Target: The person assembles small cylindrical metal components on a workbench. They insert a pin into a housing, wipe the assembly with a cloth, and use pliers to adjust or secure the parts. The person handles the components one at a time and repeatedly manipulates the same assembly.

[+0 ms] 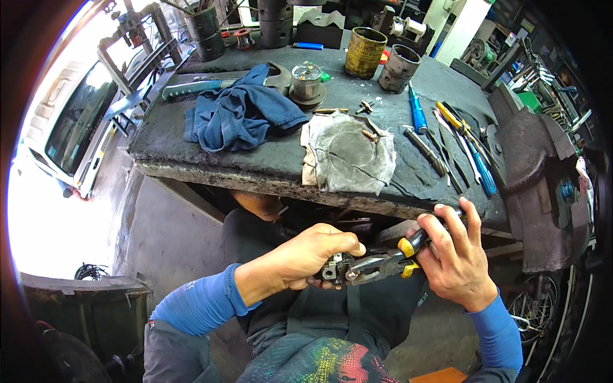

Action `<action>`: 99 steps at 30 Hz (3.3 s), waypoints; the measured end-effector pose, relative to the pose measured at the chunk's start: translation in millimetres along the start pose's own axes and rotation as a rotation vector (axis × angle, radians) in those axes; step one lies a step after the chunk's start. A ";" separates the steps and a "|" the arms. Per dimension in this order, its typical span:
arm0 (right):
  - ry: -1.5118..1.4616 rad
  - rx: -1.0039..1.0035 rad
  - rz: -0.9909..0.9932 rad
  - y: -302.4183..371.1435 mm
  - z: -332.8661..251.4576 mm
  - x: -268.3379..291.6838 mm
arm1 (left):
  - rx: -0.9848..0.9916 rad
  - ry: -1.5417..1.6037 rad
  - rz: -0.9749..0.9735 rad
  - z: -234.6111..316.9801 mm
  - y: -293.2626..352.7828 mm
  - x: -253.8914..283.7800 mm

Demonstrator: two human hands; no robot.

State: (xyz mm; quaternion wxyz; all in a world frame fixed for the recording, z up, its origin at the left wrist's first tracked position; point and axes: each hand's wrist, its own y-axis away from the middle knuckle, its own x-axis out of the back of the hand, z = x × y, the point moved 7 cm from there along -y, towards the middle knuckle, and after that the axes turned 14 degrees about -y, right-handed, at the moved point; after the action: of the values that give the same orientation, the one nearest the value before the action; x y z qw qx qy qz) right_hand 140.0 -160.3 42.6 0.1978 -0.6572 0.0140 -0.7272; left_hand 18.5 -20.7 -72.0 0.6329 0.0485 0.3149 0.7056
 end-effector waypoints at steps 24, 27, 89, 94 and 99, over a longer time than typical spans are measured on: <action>-0.042 -0.404 0.150 43.4 -19.4 -52.7 | -0.204 0.048 0.301 -3.0 -8.9 23.6; 0.023 -0.235 0.105 34.9 -15.6 -42.5 | -0.077 -0.010 0.244 -10.7 -9.0 14.8; -0.634 -0.615 -0.083 30.9 -69.0 -69.7 | -0.878 -0.586 0.972 26.3 52.1 13.4; -0.605 -0.613 -0.068 29.9 -69.8 -67.9 | -0.868 -0.586 0.963 26.2 52.8 12.0; -0.619 -0.606 -0.071 29.5 -68.9 -67.9 | -0.860 -0.611 0.966 25.8 51.4 11.0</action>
State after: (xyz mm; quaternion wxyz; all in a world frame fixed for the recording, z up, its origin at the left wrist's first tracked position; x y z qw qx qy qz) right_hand 85.7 -183.1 -39.5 -0.0344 -0.8726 0.1441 -0.4654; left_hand -15.9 -0.7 -29.1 0.2725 0.1242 -0.2394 0.9236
